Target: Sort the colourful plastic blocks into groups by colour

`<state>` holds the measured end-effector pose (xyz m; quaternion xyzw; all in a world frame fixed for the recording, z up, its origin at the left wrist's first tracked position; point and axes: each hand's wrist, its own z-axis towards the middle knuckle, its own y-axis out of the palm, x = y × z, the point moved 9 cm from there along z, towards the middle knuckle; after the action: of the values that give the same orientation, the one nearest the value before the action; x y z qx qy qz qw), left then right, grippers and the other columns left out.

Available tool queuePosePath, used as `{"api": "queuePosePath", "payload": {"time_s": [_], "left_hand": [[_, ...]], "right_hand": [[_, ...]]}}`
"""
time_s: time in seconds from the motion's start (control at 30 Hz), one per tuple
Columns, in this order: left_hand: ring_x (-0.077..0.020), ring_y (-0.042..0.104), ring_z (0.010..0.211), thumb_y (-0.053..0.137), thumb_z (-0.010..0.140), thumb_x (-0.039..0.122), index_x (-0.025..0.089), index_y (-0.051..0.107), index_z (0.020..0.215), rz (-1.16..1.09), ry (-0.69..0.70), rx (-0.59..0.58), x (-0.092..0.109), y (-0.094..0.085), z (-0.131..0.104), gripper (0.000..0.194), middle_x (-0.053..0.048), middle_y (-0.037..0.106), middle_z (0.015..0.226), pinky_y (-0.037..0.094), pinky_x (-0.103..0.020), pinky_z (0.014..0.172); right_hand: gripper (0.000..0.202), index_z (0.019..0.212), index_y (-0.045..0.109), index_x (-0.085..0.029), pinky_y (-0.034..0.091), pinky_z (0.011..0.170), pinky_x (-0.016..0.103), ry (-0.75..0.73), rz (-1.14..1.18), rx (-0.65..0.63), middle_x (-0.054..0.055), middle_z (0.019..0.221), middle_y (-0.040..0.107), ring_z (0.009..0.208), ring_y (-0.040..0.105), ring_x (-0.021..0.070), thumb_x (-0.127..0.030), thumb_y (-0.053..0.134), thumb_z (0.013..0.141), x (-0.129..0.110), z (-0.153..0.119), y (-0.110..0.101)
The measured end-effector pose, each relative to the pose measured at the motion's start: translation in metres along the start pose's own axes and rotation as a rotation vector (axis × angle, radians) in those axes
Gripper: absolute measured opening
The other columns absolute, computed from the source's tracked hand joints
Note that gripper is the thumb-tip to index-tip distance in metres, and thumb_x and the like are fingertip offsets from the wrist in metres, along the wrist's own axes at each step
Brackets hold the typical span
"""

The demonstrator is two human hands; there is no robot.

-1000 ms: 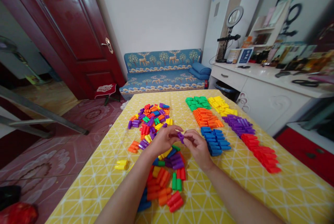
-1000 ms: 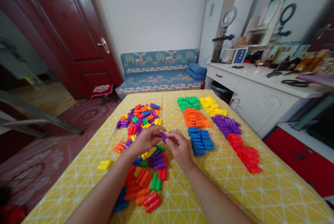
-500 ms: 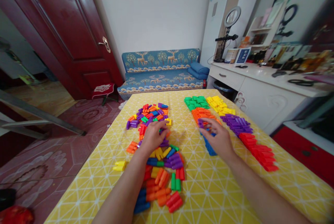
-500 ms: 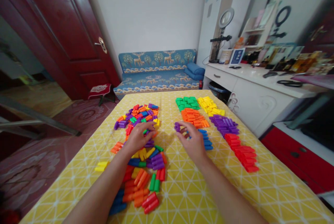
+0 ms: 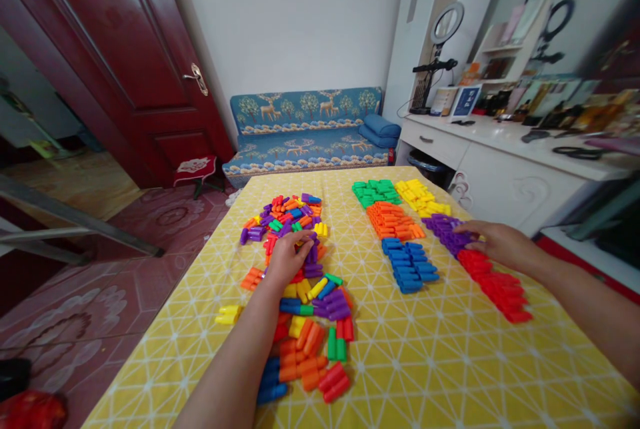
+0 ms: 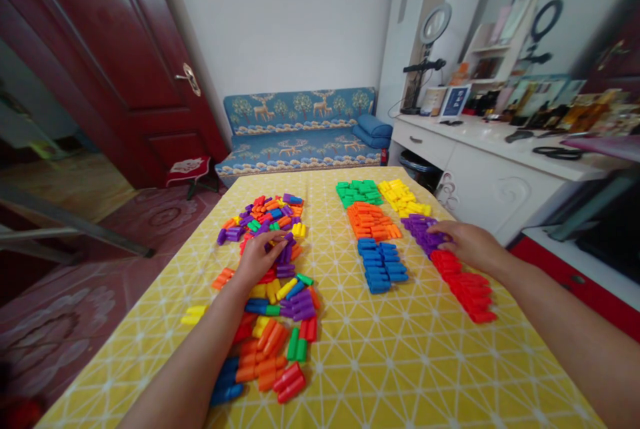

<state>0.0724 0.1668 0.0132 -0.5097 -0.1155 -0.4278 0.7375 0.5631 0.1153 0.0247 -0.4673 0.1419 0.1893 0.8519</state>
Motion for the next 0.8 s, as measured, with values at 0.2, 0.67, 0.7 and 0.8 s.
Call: {"api": "queuePosePath", "payload": {"time_s": [0.2, 0.67, 0.7, 0.8], "left_hand": [[-0.0230, 0.069, 0.095, 0.057, 0.087, 0.026, 0.019, 0.071, 0.107, -0.021, 0.004, -0.004, -0.002, 0.002, 0.000, 0.026, -0.008, 0.075, 0.103, 0.053, -0.036, 0.087], [-0.0230, 0.070, 0.094, 0.058, 0.087, 0.028, 0.020, 0.073, 0.104, -0.092, -0.024, 0.019, -0.004, 0.001, -0.001, 0.025, -0.007, 0.075, 0.103, 0.053, -0.036, 0.087], [-0.0228, 0.070, 0.093, 0.058, 0.087, 0.030, 0.019, 0.073, 0.104, -0.118, -0.036, 0.027, -0.004, 0.000, -0.001, 0.025, -0.007, 0.075, 0.102, 0.054, -0.035, 0.086], [-0.0224, 0.071, 0.091, 0.058, 0.087, 0.032, 0.018, 0.073, 0.100, -0.187, -0.083, 0.088, -0.004, -0.010, 0.000, 0.025, -0.007, 0.076, 0.099, 0.054, -0.034, 0.083]], "right_hand": [[0.034, 0.099, 0.073, -0.024, 0.052, 0.079, 0.045, -0.063, -0.198, -0.341, 0.008, 0.106, 0.072, 0.090, 0.068, 0.0318, -0.020, 0.065, 0.066, 0.006, -0.001, 0.025], [0.022, 0.095, 0.072, -0.023, 0.049, 0.093, 0.043, -0.151, 0.095, -0.109, 0.009, 0.107, 0.070, 0.105, 0.064, 0.0272, -0.031, 0.056, 0.083, -0.107, -0.008, 0.022], [0.022, 0.096, 0.071, -0.024, 0.051, 0.089, 0.042, -0.141, 0.151, -0.115, 0.008, 0.105, 0.070, 0.102, 0.065, 0.0258, -0.032, 0.055, 0.084, -0.132, -0.013, 0.032], [0.021, 0.100, 0.069, -0.024, 0.053, 0.086, 0.038, -0.134, 0.322, -0.273, 0.006, 0.104, 0.070, 0.095, 0.066, 0.0213, -0.028, 0.056, 0.084, -0.208, -0.034, 0.085]]}}
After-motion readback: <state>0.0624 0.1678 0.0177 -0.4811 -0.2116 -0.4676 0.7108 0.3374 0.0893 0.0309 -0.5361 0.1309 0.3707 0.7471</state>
